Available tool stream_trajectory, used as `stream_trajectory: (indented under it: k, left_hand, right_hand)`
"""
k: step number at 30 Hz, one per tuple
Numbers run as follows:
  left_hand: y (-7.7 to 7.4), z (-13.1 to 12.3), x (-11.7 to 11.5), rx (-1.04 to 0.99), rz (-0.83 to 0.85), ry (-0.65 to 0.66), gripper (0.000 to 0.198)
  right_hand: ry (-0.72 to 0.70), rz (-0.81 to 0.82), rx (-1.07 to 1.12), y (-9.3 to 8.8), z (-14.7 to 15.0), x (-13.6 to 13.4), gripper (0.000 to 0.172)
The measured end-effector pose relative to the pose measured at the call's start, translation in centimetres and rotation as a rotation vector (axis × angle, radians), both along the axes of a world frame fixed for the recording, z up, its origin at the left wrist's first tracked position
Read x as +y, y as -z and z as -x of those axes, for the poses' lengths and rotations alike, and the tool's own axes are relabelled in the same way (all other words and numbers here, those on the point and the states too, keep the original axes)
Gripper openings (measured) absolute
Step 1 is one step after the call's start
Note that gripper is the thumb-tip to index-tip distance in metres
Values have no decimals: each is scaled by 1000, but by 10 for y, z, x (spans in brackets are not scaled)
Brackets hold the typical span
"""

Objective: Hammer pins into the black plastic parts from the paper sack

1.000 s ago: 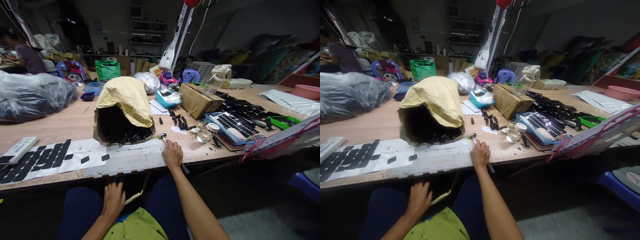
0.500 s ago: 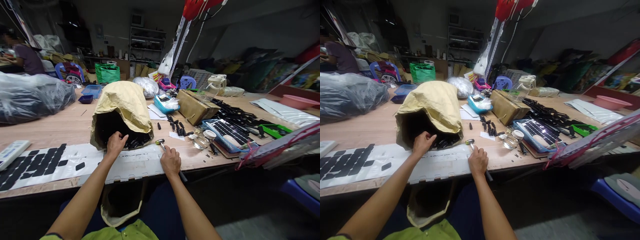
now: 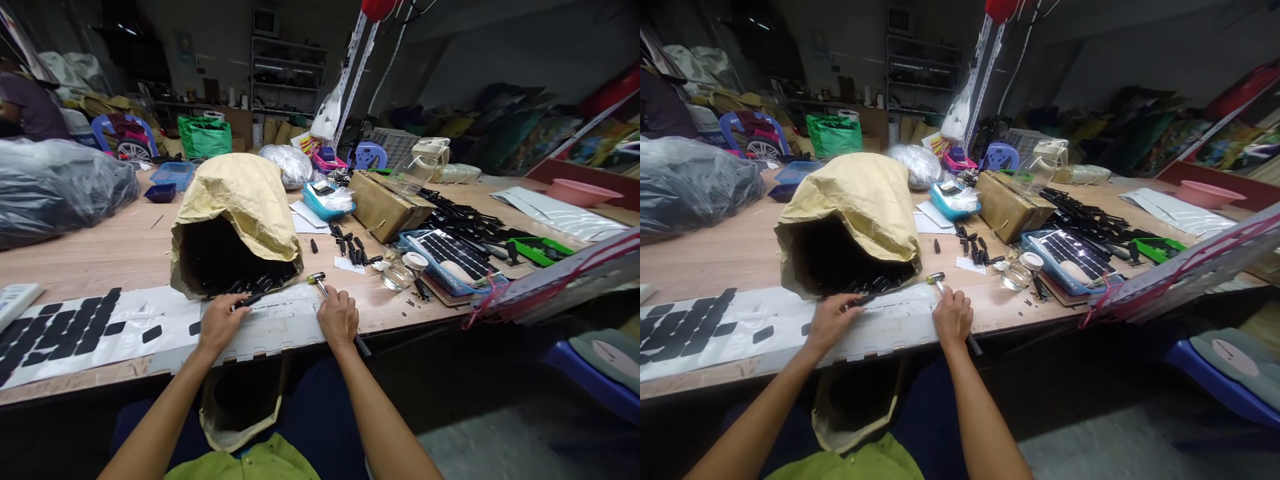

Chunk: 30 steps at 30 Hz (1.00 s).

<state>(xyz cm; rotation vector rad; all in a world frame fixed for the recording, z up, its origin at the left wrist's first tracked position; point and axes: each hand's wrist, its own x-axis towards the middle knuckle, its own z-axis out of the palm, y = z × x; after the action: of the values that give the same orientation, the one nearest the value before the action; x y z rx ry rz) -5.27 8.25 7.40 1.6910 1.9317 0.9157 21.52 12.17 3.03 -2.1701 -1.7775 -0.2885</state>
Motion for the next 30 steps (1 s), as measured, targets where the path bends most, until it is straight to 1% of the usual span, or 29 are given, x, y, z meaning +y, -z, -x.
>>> stream_trajectory:
  k: [1,3,5,8,10,12,14,16,19,22,26,30]
  left_hand:
    - [6,-5,-5,41,-9,67,23]
    - [17,-13,-9,114,-22,148,20]
    - [23,-18,-6,145,-38,188,20]
    - [25,-19,1,165,-54,195,23]
    - [24,-19,4,175,-38,212,21]
    - [23,-18,5,175,-7,236,17]
    - [22,-18,5,167,19,255,16]
    - [22,-18,5,158,31,259,17]
    - [22,-18,4,139,33,251,20]
    - [23,-18,4,120,30,239,21]
    - [24,-18,4,108,37,240,21]
    - [24,-18,5,110,43,245,19]
  right_hand:
    - [-4,10,11,-1,0,0,33]
    - [-20,46,40,-5,-1,2,34]
    - [-34,111,97,-10,-4,6,34]
    - [-21,191,263,-18,-8,8,33]
    - [-3,146,407,-21,-7,1,35]
    - [-35,35,555,-23,0,-13,37]
    - [-148,-55,691,-23,11,-33,37]
    - [-275,-77,775,-23,24,-52,37]
    - [-458,-86,786,-25,42,-72,38]
    - [-581,-69,741,-27,52,-79,38]
    - [-649,-70,669,-20,56,-80,41]
    - [-644,-33,564,-11,59,-80,43]
